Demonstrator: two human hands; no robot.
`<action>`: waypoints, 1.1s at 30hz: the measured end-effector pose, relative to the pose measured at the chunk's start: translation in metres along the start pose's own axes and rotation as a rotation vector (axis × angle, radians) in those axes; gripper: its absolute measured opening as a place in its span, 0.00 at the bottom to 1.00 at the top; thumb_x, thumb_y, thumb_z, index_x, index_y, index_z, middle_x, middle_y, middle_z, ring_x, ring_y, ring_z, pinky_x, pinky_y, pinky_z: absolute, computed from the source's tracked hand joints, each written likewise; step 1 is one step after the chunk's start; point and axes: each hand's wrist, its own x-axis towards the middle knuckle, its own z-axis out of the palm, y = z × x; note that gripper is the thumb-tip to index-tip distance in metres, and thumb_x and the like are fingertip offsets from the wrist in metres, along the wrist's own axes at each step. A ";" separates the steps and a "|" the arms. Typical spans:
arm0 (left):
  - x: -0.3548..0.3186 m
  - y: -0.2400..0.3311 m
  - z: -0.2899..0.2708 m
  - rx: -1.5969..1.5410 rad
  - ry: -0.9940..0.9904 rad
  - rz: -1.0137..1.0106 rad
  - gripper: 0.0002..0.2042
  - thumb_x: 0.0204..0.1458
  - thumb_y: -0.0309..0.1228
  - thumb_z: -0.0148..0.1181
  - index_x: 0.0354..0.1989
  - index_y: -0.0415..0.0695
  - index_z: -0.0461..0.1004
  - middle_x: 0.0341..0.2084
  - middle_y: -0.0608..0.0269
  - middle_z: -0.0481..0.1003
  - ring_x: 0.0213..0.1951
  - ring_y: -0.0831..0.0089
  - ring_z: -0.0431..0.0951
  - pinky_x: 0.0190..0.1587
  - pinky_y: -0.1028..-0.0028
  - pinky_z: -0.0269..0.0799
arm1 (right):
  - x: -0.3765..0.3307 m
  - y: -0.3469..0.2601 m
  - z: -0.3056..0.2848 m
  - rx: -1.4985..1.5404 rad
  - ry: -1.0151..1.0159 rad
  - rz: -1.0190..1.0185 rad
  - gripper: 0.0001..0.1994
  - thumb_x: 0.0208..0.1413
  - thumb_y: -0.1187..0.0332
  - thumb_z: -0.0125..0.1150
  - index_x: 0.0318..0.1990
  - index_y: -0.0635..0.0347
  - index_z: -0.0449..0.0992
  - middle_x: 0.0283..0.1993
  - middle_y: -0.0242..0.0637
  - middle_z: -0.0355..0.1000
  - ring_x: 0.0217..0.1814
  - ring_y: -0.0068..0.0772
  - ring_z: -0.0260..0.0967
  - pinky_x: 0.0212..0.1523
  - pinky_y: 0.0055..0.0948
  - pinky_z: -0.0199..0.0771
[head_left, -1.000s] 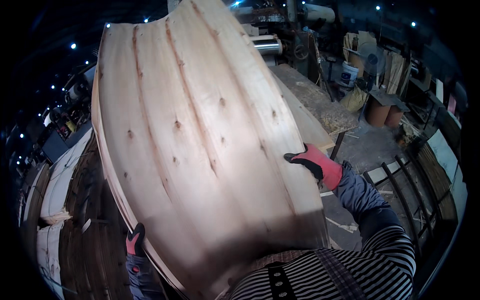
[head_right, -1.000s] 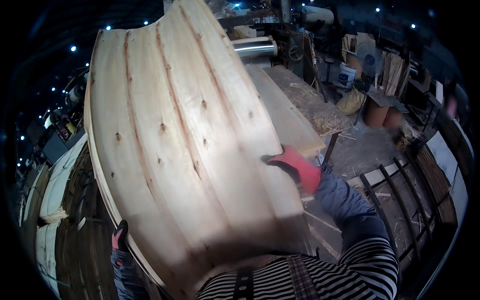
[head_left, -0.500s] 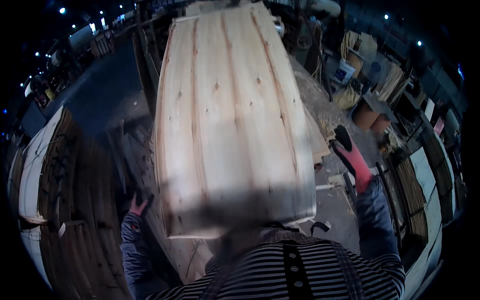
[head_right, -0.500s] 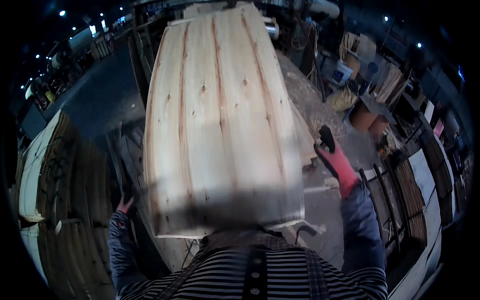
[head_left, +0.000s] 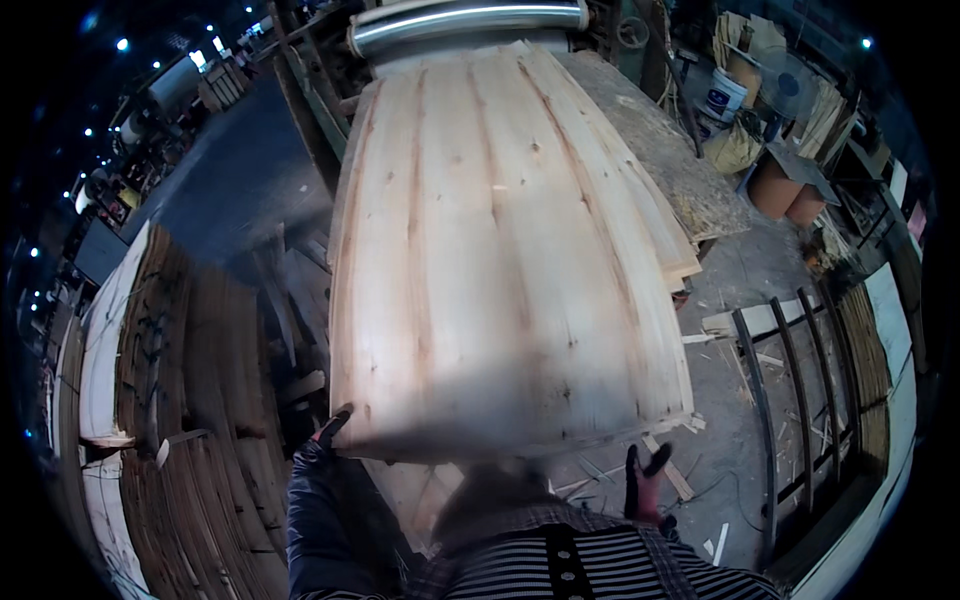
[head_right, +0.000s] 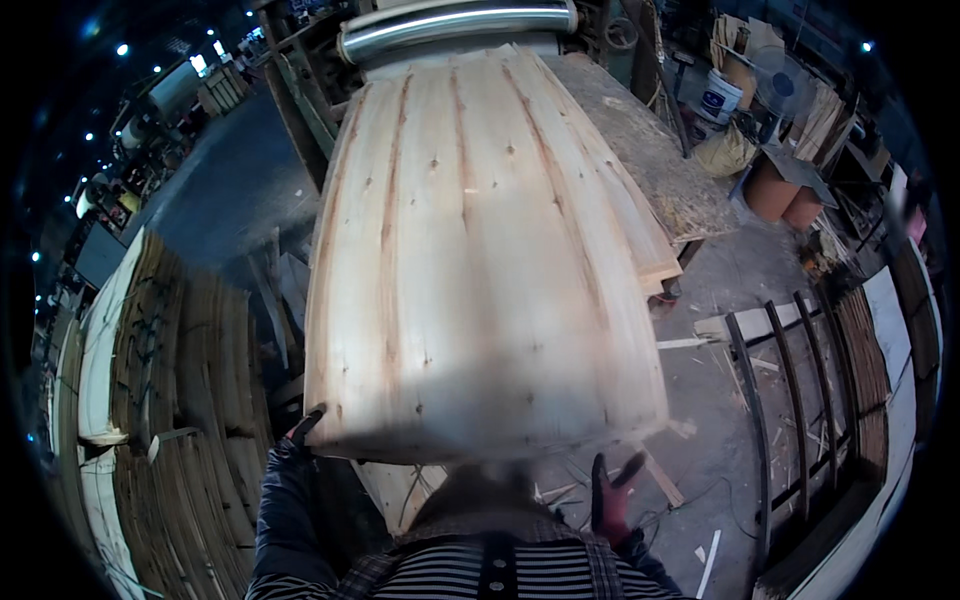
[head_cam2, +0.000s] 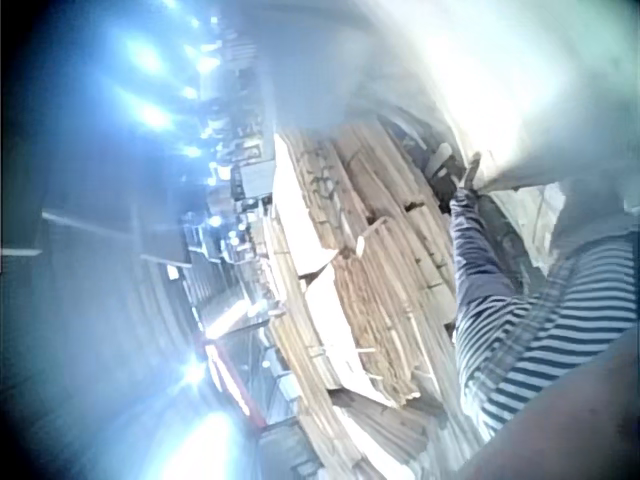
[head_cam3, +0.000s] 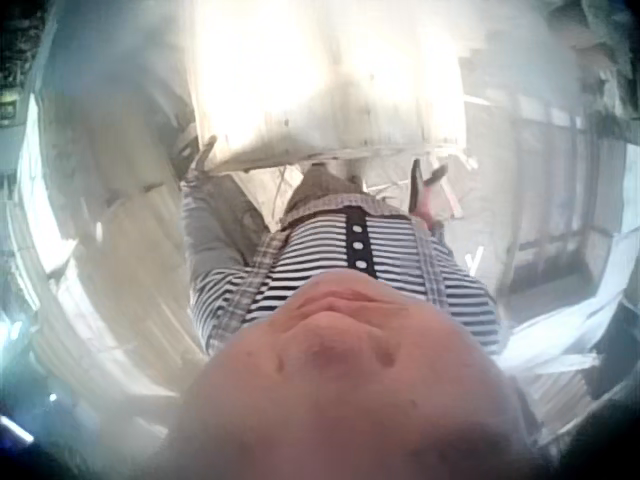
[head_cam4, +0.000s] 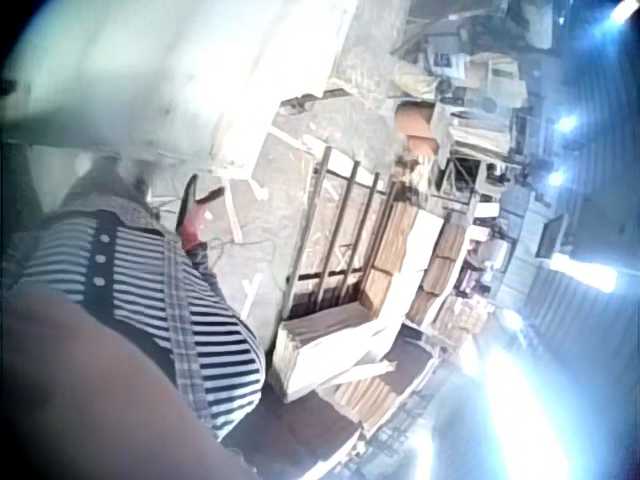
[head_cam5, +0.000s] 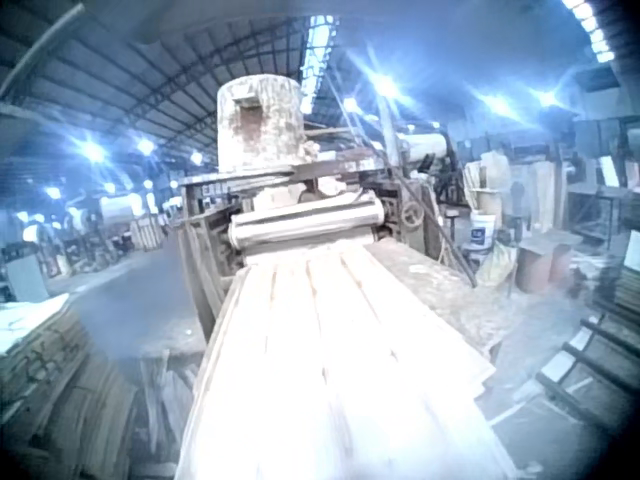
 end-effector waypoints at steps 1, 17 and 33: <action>0.007 0.009 0.004 0.036 -0.036 0.018 0.22 0.50 0.41 0.48 0.52 0.45 0.60 0.44 0.60 0.67 0.42 0.69 0.69 0.44 0.68 0.67 | -0.007 0.035 0.026 0.018 -0.143 0.071 0.37 0.49 0.62 0.52 0.60 0.64 0.36 0.63 0.54 0.31 0.66 0.49 0.26 0.61 0.41 0.32; -0.089 0.124 0.031 0.885 -0.150 0.548 0.12 0.46 0.22 0.46 0.40 0.36 0.69 0.39 0.50 0.70 0.42 0.63 0.71 0.46 0.71 0.66 | -0.031 -0.224 0.059 1.257 -0.147 0.527 0.29 0.50 0.40 0.37 0.52 0.50 0.59 0.43 0.32 0.64 0.40 0.31 0.64 0.32 0.28 0.69; 0.013 0.217 0.036 1.050 -0.085 0.660 0.16 0.42 0.23 0.50 0.42 0.46 0.70 0.39 0.61 0.71 0.40 0.65 0.71 0.45 0.74 0.64 | 0.078 -0.246 0.097 1.181 -0.129 0.340 0.31 0.51 0.41 0.36 0.54 0.56 0.56 0.47 0.34 0.61 0.46 0.31 0.62 0.39 0.31 0.68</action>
